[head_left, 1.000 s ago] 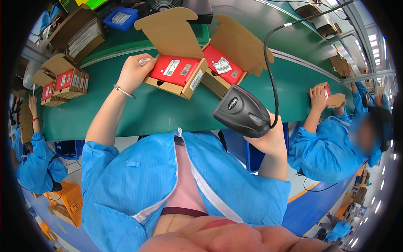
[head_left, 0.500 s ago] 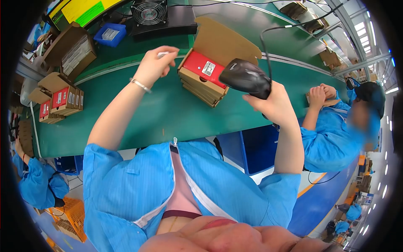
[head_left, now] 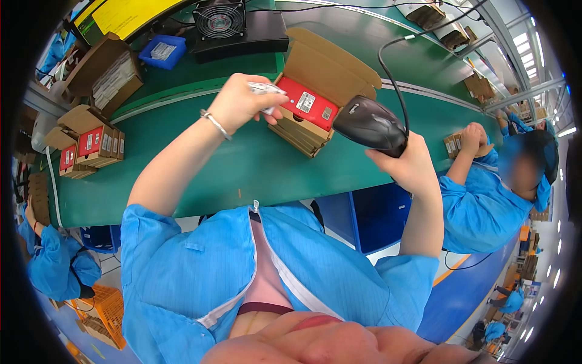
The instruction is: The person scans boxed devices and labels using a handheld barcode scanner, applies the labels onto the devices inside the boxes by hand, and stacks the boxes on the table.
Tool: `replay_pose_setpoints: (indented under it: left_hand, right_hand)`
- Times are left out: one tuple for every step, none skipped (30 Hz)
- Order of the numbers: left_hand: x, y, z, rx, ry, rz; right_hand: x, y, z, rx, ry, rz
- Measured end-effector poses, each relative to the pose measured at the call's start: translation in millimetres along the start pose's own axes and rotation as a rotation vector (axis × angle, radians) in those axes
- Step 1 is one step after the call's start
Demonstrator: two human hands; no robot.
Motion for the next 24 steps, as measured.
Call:
replay_pose_setpoints:
  left_hand:
    - [2.0, 4.2, 7.9, 0.038, 0.006, 0.027]
    - [7.3, 4.2, 14.1, 0.124, -0.019, 0.036]
    - [13.8, 4.0, 19.7, 0.21, -0.043, 0.045]
    - [19.5, 6.1, 25.0, 0.369, -0.073, 0.018]
    - [24.5, 6.4, 31.5, 0.369, -0.082, 0.023]
    - [29.2, 7.9, 37.9, 0.673, -0.038, 0.18]
    - [33.2, 10.7, 43.3, 0.974, 0.012, 0.342]
    - [37.6, 10.0, 46.0, 1.041, -0.06, 0.277]
    - [38.5, 8.3, 48.2, 1.04, -0.061, 0.28]
    - [39.4, 5.6, 49.9, 1.104, -0.039, 0.311]
    - [39.7, 5.0, 50.5, 1.168, -0.014, 0.341]
    - [37.7, 5.3, 48.0, 1.169, -0.008, 0.34]
    - [32.9, 6.9, 41.1, 1.11, 0.095, 0.389]
    - [28.2, 7.3, 32.2, 1.05, 0.197, 0.438]
    - [23.4, 1.7, 19.3, 0.988, 0.293, 0.511]
    - [16.2, -1.2, 6.0, 0.847, 0.301, 0.446]
    - [6.8, -4.4, -5.8, 0.707, 0.307, 0.381]
    - [-0.8, -11.8, -16.0, 0.532, 0.278, 0.296]
    - [-3.1, -32.6, -28.8, 0.492, 0.268, 0.269]
    - [-2.4, -62.4, -37.9, 0.453, 0.257, 0.244]
    - [-4.1, -88.7, -39.1, 0.377, 0.237, 0.3]
    - [-11.2, -87.3, -35.0, 0.449, 0.154, 0.163]
    - [-9.9, -101.2, -30.3, 0.482, 0.13, 0.194]
    - [-7.3, -114.2, -24.5, 0.479, 0.111, 0.195]
  right_hand:
    - [-5.6, 1.7, -0.8, 0.035, 0.035, -0.03]
    - [-11.2, 0.9, -1.6, 0.036, 0.053, -0.036]
    - [-14.5, 0.7, -2.5, 0.033, 0.06, -0.03]
    - [-17.7, 0.7, -3.2, 0.049, 0.059, -0.025]
    - [-20.5, 0.7, -3.6, 0.065, 0.057, -0.021]
    - [-21.6, 1.8, -3.4, 0.064, 0.065, -0.015]
    - [-20.6, 2.9, -2.8, 0.056, 0.068, -0.039]
    - [-19.4, 2.7, -2.2, 0.048, 0.068, -0.063]
    - [-18.2, 1.2, -2.2, 0.046, 0.071, -0.062]
    - [-16.3, -0.6, -1.4, 0.037, 0.049, -0.037]
    - [-13.9, -2.2, -0.5, 0.027, 0.027, -0.014]
    - [-10.4, -2.5, 1.3, 0.025, 0.026, -0.019]
    - [-6.5, -2.2, 4.0, 0.036, 0.019, -0.04]
    - [-2.3, -3.1, 5.6, 0.047, 0.012, -0.062]
    - [1.8, -6.9, 5.0, 0.047, 0.009, -0.068]
    - [6.3, -10.2, 5.0, 0.053, -0.057, 0.024]
    - [10.2, -11.1, 5.8, 0.061, -0.125, 0.117]
    - [15.0, -10.3, 6.4, 0.064, -0.127, 0.111]
    - [20.3, -8.0, 8.4, 0.06, -0.14, 0.097]
    - [24.2, -5.6, 10.7, 0.056, -0.152, 0.083]
    - [25.9, -3.6, 12.3, 0.059, -0.152, 0.073]
    - [27.0, -1.8, 13.7, 0.062, -0.163, 0.064]
    - [29.2, -0.5, 14.6, 0.062, -0.172, 0.048]
    - [30.2, 3.2, 15.8, 0.103, -0.155, 0.035]
Point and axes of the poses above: each hand's wrist, its own x-axis towards the middle knuckle, its own z-axis out of the palm, y = z × x, the point moved 2 cm from there along x, towards the middle knuckle, and after that the axes turned 6 degrees about z, right-handed, at the moved point
